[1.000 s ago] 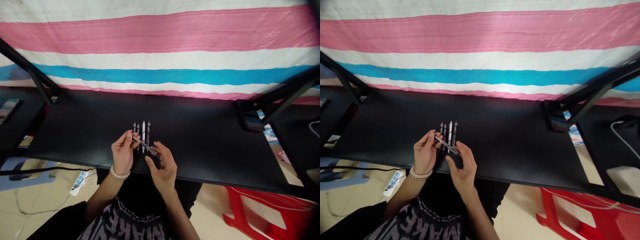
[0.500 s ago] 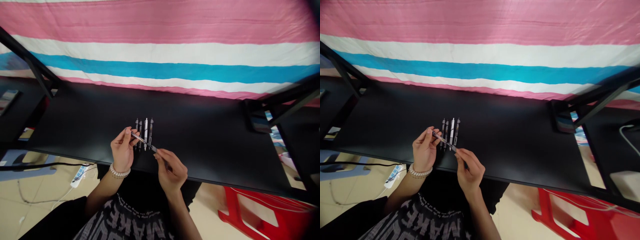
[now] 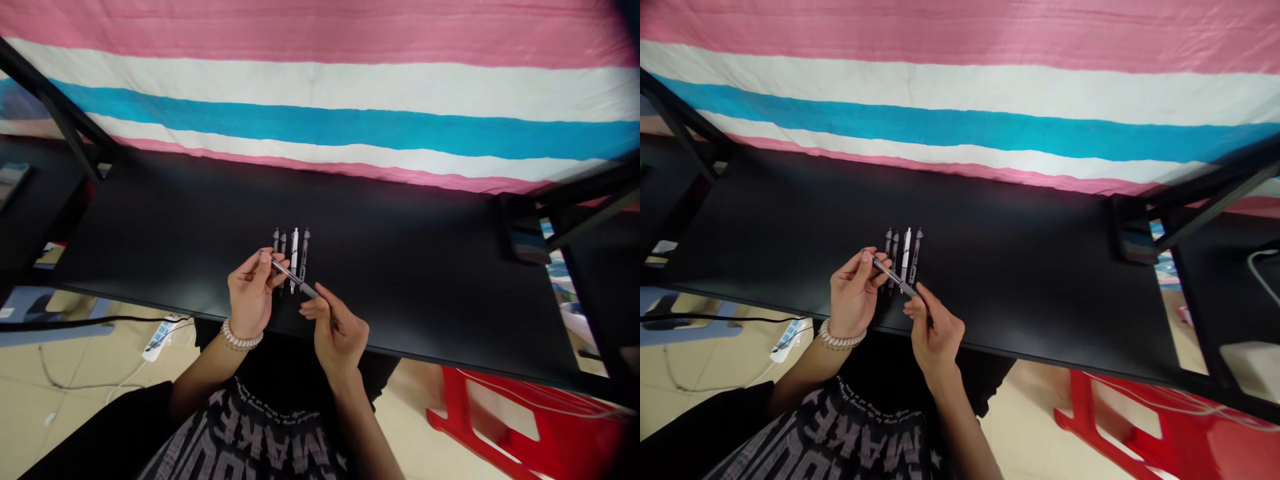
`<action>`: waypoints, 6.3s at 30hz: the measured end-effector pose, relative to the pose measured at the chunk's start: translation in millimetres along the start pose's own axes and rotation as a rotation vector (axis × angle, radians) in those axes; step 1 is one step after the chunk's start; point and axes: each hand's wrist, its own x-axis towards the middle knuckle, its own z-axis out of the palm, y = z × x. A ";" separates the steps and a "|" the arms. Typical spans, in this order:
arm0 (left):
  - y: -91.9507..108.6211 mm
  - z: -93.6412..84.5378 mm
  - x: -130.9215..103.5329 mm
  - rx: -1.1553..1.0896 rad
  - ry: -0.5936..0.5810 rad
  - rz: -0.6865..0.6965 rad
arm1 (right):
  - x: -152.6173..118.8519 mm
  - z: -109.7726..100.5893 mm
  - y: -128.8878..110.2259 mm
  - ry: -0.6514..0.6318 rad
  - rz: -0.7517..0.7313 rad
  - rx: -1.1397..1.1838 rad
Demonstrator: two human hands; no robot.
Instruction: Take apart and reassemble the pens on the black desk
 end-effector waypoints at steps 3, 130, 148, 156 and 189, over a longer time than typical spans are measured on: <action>0.7 -2.6 2.3 -0.001 -0.002 0.026 | 0.2 -5.4 2.1 -0.043 0.084 0.006; -6.9 -0.1 -4.0 0.036 0.066 0.059 | -10.2 -0.3 2.8 -0.070 0.142 0.233; -8.1 -6.6 0.3 0.066 0.051 -0.016 | -12.3 6.9 3.7 0.074 -0.155 -0.056; -6.4 -9.3 8.2 0.066 0.073 0.009 | -14.4 2.9 3.2 -0.141 0.220 0.113; 25.4 10.2 -0.1 -0.141 -0.247 -0.304 | -38.7 18.3 -17.3 -0.392 0.658 0.526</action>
